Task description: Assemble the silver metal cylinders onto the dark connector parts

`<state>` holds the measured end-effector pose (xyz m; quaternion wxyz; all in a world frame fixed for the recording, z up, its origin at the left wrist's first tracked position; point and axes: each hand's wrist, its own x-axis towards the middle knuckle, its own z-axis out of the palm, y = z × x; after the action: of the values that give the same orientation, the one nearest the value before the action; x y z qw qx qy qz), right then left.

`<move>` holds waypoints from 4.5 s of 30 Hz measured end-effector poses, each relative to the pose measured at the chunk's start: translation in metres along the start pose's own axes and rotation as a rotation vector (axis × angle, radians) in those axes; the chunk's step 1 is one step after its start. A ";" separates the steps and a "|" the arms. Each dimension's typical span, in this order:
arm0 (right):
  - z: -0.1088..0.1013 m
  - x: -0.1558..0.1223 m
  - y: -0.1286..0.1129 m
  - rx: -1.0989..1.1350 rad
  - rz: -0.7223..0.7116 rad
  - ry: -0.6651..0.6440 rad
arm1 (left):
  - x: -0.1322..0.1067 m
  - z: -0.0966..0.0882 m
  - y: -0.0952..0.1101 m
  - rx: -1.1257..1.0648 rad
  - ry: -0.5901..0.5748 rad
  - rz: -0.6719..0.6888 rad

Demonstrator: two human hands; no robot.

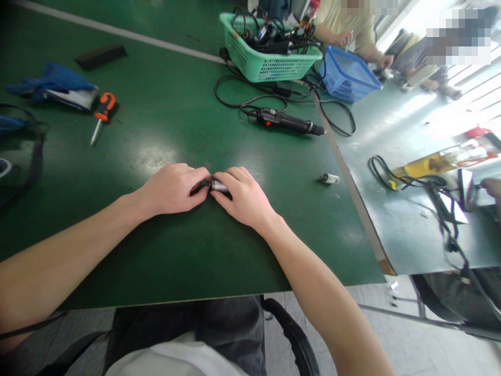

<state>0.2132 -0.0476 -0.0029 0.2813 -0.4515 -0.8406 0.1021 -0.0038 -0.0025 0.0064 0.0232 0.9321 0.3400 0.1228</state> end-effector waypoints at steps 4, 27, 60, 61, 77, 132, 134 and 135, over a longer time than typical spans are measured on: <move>0.000 0.000 0.000 0.005 -0.003 0.005 | 0.001 0.000 0.000 -0.002 0.010 -0.001; 0.000 -0.001 0.001 -0.026 -0.001 0.020 | 0.000 0.001 -0.001 0.015 0.003 -0.002; 0.000 0.000 0.002 -0.037 -0.003 0.015 | 0.000 0.001 0.000 0.024 0.008 0.012; 0.000 0.000 0.002 -0.039 -0.004 0.015 | 0.001 0.001 0.000 0.024 0.008 0.012; -0.004 -0.001 -0.001 -0.042 -0.004 -0.014 | 0.000 0.001 -0.001 0.022 -0.006 0.011; 0.038 0.040 -0.015 -0.150 0.111 0.081 | 0.000 -0.002 -0.003 -0.007 0.120 -0.329; 0.039 0.040 -0.018 -0.132 0.136 0.076 | 0.001 -0.003 -0.003 0.001 0.107 -0.337; 0.040 0.040 -0.018 -0.122 0.148 0.081 | 0.001 -0.003 -0.003 0.006 0.101 -0.334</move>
<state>0.1607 -0.0224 -0.0126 0.2787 -0.5323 -0.7976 0.0527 -0.0060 0.0005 0.0088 0.0234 0.8554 0.4913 0.1628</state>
